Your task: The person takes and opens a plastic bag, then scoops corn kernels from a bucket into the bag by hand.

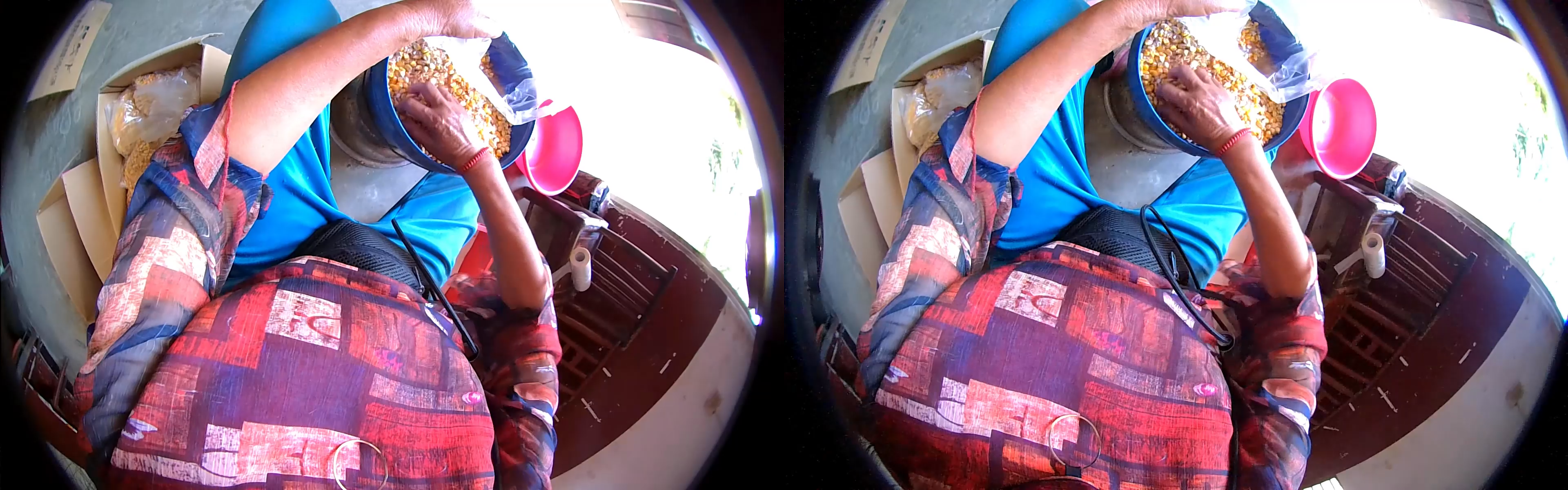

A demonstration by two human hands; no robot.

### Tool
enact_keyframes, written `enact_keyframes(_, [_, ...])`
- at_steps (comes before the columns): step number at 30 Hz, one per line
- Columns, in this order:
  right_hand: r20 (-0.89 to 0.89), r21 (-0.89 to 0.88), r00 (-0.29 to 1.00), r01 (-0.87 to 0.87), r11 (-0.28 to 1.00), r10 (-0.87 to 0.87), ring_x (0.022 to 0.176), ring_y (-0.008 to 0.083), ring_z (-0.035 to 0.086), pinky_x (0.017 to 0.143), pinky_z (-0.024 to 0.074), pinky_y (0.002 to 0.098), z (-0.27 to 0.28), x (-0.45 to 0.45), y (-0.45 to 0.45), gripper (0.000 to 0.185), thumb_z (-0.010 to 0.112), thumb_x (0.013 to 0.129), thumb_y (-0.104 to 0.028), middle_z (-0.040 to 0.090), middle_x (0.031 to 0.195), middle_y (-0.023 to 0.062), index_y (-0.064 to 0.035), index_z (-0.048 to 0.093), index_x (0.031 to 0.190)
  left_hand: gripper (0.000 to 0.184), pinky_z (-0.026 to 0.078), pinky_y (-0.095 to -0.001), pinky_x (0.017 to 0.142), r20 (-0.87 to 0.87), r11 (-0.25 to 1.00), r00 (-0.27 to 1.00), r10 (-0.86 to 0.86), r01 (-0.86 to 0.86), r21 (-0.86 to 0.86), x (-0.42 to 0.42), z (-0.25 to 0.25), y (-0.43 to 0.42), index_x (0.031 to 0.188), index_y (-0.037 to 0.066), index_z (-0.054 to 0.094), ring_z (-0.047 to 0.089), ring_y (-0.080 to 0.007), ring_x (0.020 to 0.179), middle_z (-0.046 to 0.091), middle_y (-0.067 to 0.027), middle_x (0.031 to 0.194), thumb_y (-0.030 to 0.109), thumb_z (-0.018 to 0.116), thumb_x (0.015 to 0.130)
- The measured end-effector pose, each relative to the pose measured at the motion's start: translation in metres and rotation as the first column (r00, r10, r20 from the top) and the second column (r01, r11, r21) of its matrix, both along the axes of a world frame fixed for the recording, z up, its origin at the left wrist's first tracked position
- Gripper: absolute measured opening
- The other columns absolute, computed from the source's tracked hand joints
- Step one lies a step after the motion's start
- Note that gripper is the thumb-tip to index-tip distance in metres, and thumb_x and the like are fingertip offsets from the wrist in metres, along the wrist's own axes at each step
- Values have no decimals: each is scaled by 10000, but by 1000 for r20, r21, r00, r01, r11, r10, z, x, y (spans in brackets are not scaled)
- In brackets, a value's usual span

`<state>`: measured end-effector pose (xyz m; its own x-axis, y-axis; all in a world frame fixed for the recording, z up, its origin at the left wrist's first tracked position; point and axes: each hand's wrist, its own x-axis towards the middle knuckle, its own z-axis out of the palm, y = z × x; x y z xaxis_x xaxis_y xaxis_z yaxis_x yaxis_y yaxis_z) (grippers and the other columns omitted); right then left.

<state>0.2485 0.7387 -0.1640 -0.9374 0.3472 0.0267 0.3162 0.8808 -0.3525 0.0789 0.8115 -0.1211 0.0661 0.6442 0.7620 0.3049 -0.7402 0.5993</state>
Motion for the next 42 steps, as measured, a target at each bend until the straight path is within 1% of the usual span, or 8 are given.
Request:
enact_keyframes(10, [173,-174,983,-26,984,56,674,325,574,577,463,412,9,19,-4,133,514,833,-242,553,756,100,-116,550,852,447,381,-358,926,-149,991,989,-16,36,132,-5,-8,7,1105,26,533,470,-345,1071,520,-201,1124,47,504,659])
enact_keyframes(12, [18,-337,986,163,927,-167,636,264,584,562,458,381,3,21,-5,148,511,843,-234,579,724,82,-99,570,839,451,379,-364,927,-171,990,985,-6,30,138,-2,-5,4,1110,26,530,465,-353,1073,516,-203,1130,45,494,661])
enact_keyframes(14, [-18,-637,878,359,683,-479,550,140,538,492,428,298,17,14,-8,180,501,861,-221,577,674,35,-67,577,809,447,373,-370,931,-190,999,982,-21,16,-28,1,-1,-1,1123,17,514,461,-358,1079,511,-210,1134,33,478,677])
enact_keyframes(16, [225,-948,702,319,16,-675,439,12,315,387,236,149,38,15,-10,215,449,910,-235,424,618,-27,-54,529,826,444,372,-369,932,-183,1000,983,-6,11,23,0,1,-5,1125,12,507,461,-357,1079,509,-216,1131,31,472,683])
enact_keyframes(19, [213,-973,651,77,-215,-729,405,25,287,367,219,160,48,19,-5,188,463,903,-238,425,629,-11,-68,513,838,430,376,-366,922,-162,999,987,-16,21,30,1,0,-7,1125,10,500,463,-357,1078,504,-229,1123,28,461,697])
enact_keyframes(29, [-218,-962,460,-248,111,-861,507,80,408,462,327,192,72,28,84,186,428,906,-202,503,672,34,-61,537,855,398,403,-362,874,-228,995,972,-56,34,-96,-2,-1,-13,1112,17,510,483,-358,1026,503,-226,1110,22,449,718])
enact_keyframes(37, [-163,-838,372,437,327,-914,729,123,551,678,422,241,55,9,79,206,458,876,-172,598,769,49,-43,615,841,423,405,-359,872,-141,987,977,-157,152,-42,-6,8,-14,1101,42,526,482,-352,1022,515,-210,1093,12,467,683])
enact_keyframes(42, [-161,-873,496,331,357,-853,623,63,482,561,406,192,85,12,44,195,482,883,-173,567,749,30,-19,594,844,401,419,-368,850,-63,994,995,-75,70,-79,-2,0,-7,1060,43,550,511,-354,979,547,-203,1036,10,472,668])
